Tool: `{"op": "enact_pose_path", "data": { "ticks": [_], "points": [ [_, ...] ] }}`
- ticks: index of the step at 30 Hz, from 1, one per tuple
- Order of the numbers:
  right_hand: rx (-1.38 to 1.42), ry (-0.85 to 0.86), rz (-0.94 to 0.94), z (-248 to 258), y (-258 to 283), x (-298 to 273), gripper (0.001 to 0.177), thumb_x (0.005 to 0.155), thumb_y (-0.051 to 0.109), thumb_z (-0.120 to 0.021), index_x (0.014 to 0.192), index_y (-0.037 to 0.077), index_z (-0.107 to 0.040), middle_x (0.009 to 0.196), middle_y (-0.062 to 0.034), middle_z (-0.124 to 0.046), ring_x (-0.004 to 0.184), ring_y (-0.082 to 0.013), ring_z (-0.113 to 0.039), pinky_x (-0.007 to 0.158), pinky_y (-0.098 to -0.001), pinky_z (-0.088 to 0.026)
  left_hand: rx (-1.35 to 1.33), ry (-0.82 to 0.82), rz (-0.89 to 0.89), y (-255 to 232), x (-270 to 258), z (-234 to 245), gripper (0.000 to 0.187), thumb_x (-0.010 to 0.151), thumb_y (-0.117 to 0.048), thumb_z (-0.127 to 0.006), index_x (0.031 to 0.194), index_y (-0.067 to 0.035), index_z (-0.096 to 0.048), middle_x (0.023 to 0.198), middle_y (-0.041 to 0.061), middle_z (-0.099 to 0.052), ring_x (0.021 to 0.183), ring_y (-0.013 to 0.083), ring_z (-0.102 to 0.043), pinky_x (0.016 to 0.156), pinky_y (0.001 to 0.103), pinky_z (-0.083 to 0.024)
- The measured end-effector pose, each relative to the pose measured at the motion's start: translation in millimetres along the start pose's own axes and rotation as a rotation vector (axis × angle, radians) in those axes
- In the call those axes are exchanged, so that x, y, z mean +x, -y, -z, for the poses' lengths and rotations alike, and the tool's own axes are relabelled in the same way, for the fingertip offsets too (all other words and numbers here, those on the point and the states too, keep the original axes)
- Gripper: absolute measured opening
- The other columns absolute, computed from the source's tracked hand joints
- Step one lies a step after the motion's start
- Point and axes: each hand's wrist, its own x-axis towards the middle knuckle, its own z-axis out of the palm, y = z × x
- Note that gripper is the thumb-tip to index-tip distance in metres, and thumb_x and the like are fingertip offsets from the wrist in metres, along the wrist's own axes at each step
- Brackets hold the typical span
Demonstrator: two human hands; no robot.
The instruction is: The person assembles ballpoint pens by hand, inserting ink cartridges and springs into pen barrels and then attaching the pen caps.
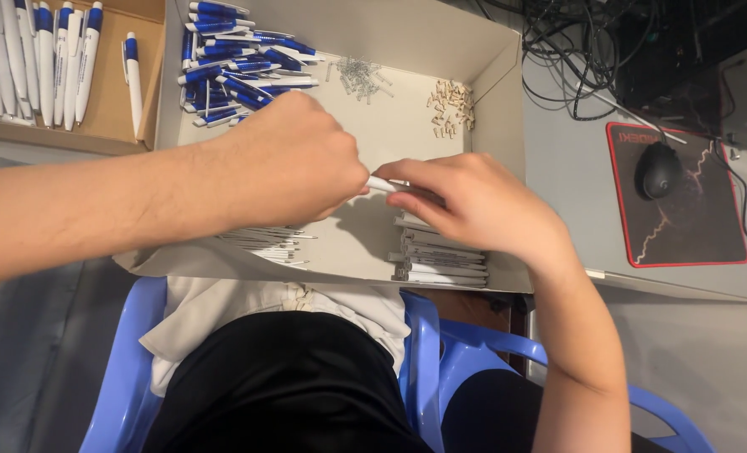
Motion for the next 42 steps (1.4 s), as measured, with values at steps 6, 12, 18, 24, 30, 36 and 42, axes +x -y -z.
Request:
{"op": "enact_pose_path", "data": {
  "ticks": [6,12,18,24,30,36,42],
  "points": [
    [-0.007,-0.022,0.041,-3,-7,-5,0.025,0.105,0.024,-0.054,0.122,0.012,-0.068,0.063,-0.0056,-0.065,0.051,-0.0277,-0.059,0.053,-0.0386,-0.041,0.026,0.197,0.012,12,-20,2,0.018,0.087,-0.016,-0.063,0.071,-0.021,-0.069,0.068,0.001,-0.071,0.065,0.0315,-0.07,0.053,0.041,-0.049],
    [0.018,0.04,-0.003,-7,-10,-10,0.02,0.106,0.021,-0.055,0.12,0.01,-0.063,0.062,-0.0085,-0.059,0.052,-0.0288,-0.053,0.054,-0.0393,-0.04,0.042,0.244,0.019,22,-40,-13,0.024,0.088,-0.013,-0.059,0.068,-0.022,-0.068,0.064,0.0,-0.067,0.06,0.0301,-0.066,0.048,0.039,-0.042],
    [0.087,0.105,-0.06,-9,-15,-9,0.017,0.108,0.019,-0.047,0.117,0.01,-0.057,0.071,-0.0058,-0.062,0.057,-0.0278,-0.053,0.058,-0.0389,-0.042,0.071,0.237,0.066,27,-48,-24,0.044,0.105,-0.032,-0.052,0.065,-0.018,-0.066,0.062,0.0,-0.066,0.057,0.0287,-0.065,0.048,0.038,-0.042],
    [0.138,0.207,-0.265,-3,-13,-5,0.016,0.109,0.026,-0.04,0.111,0.014,-0.051,0.072,-0.005,-0.061,0.061,-0.0263,-0.048,0.063,-0.0381,-0.041,0.02,0.339,0.103,31,-50,-13,0.045,0.106,-0.034,-0.047,0.071,-0.016,-0.069,0.068,0.0,-0.07,0.063,0.03,-0.069,0.052,0.04,-0.047],
    [0.118,0.132,-0.254,-1,-21,-6,0.018,0.111,0.026,-0.04,0.112,0.014,-0.054,0.066,-0.0052,-0.048,0.06,-0.0254,-0.045,0.064,-0.0385,-0.037,0.055,0.508,0.135,36,-57,-12,0.028,0.094,-0.021,-0.052,0.071,-0.019,-0.068,0.071,-0.003,-0.07,0.064,0.0246,-0.067,0.054,0.035,-0.047],
    [0.096,0.106,-0.198,-2,-26,-4,0.018,0.108,0.024,-0.046,0.114,0.012,-0.058,0.066,-0.0072,-0.055,0.061,-0.0266,-0.05,0.066,-0.0382,-0.039,0.037,0.673,0.121,39,-58,-26,0.028,0.093,-0.02,-0.047,0.073,-0.016,-0.066,0.069,-0.003,-0.066,0.06,0.0211,-0.06,0.05,0.033,-0.042],
    [0.065,0.104,-0.182,-6,-26,-2,0.025,0.107,0.027,-0.049,0.123,0.011,-0.061,0.063,-0.0082,-0.059,0.056,-0.0265,-0.053,0.063,-0.038,-0.041,-0.027,0.858,0.085,38,-54,-12,0.016,0.07,-0.004,-0.051,0.065,-0.017,-0.057,0.064,-0.004,-0.059,0.056,0.0163,-0.047,0.051,0.029,-0.036]
  ]
}}
